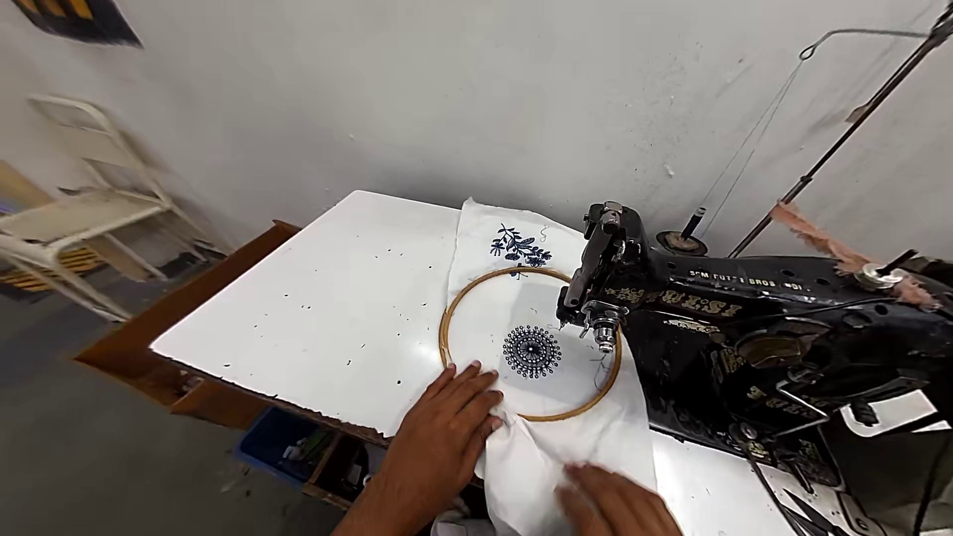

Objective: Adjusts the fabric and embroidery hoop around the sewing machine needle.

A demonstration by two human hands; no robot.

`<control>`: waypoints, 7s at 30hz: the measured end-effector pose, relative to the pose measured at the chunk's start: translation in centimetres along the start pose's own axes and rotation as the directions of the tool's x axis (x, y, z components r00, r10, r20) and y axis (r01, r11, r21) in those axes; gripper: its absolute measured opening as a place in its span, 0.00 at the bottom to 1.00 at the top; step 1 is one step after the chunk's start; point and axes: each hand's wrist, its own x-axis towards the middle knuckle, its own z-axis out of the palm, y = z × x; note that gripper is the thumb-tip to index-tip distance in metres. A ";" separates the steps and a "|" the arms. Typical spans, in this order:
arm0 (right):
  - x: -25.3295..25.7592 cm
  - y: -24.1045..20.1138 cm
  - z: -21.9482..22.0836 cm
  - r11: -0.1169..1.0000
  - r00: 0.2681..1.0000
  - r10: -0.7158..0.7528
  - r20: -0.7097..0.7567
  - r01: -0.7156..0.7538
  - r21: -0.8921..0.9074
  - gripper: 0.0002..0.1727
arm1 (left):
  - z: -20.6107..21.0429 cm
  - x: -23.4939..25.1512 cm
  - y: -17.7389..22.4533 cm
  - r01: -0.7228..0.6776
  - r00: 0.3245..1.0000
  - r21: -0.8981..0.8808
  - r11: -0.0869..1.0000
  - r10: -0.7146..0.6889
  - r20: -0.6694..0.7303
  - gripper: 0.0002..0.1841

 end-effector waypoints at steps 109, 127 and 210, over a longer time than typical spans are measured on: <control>14.2 13.8 -4.2 0.826 0.770 0.464 -0.437 -0.554 -0.099 0.08 | 2.7 20.4 -11.1 0.062 0.998 -0.405 0.912 -0.057 0.025 0.08; 14.1 13.7 -4.2 0.849 0.807 0.412 -0.423 -0.509 -0.142 0.06 | 2.9 19.3 -7.9 -0.170 0.898 -0.496 0.851 0.341 0.278 0.10; 13.8 12.9 -3.5 0.908 0.792 0.313 -0.524 -0.411 -0.080 0.08 | 2.0 18.6 -5.9 0.133 0.953 -0.707 0.695 0.107 0.284 0.09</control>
